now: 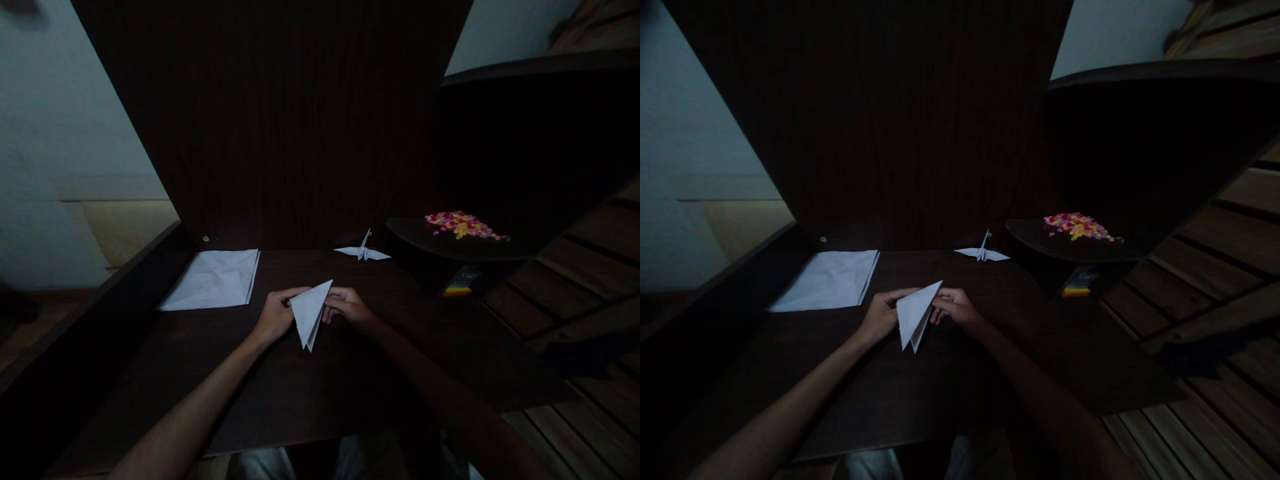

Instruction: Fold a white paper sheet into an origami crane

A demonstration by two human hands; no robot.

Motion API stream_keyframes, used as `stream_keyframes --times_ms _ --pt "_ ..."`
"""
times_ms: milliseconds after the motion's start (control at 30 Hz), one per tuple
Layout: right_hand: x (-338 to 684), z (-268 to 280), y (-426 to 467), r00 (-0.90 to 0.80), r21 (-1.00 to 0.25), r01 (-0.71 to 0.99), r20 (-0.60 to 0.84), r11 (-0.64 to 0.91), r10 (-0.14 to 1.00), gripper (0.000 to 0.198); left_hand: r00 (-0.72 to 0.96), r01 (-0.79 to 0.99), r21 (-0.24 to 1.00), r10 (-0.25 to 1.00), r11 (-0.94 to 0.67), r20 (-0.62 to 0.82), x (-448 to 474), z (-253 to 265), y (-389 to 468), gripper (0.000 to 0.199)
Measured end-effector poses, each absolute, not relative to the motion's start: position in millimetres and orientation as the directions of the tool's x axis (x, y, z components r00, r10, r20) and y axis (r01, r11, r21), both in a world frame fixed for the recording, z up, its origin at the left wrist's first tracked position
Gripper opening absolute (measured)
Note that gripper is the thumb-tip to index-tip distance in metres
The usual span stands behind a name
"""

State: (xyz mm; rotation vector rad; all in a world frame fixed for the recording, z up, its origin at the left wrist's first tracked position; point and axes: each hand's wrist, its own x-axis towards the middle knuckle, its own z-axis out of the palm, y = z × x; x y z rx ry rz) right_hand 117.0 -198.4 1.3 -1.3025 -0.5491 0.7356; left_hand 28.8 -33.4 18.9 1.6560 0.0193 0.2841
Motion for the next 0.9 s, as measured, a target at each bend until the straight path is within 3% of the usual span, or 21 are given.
stream_keyframes --times_ms 367,533,733,900 --pt "114.5 2.5 -198.4 0.57 -0.985 -0.166 -0.065 0.037 0.819 0.031 0.958 -0.21 0.952 0.147 -0.221 0.246 22.3 22.3 -35.9 0.025" --pt "111.8 4.3 -196.5 0.584 -0.987 -0.163 -0.081 0.019 0.808 0.032 0.961 -0.247 0.942 0.069 -0.225 0.269 23.2 21.4 -29.0 0.022" --pt "111.1 1.1 -194.4 0.634 -0.99 -0.132 -0.042 0.055 0.772 0.033 0.961 -0.19 0.967 0.168 -0.172 0.219 29.1 18.2 -27.8 0.014" --pt "112.6 -0.3 -194.8 0.67 -0.991 -0.064 0.046 0.119 0.741 0.036 0.973 -0.161 0.972 0.14 -0.171 0.186 28.8 15.6 -27.6 0.012"
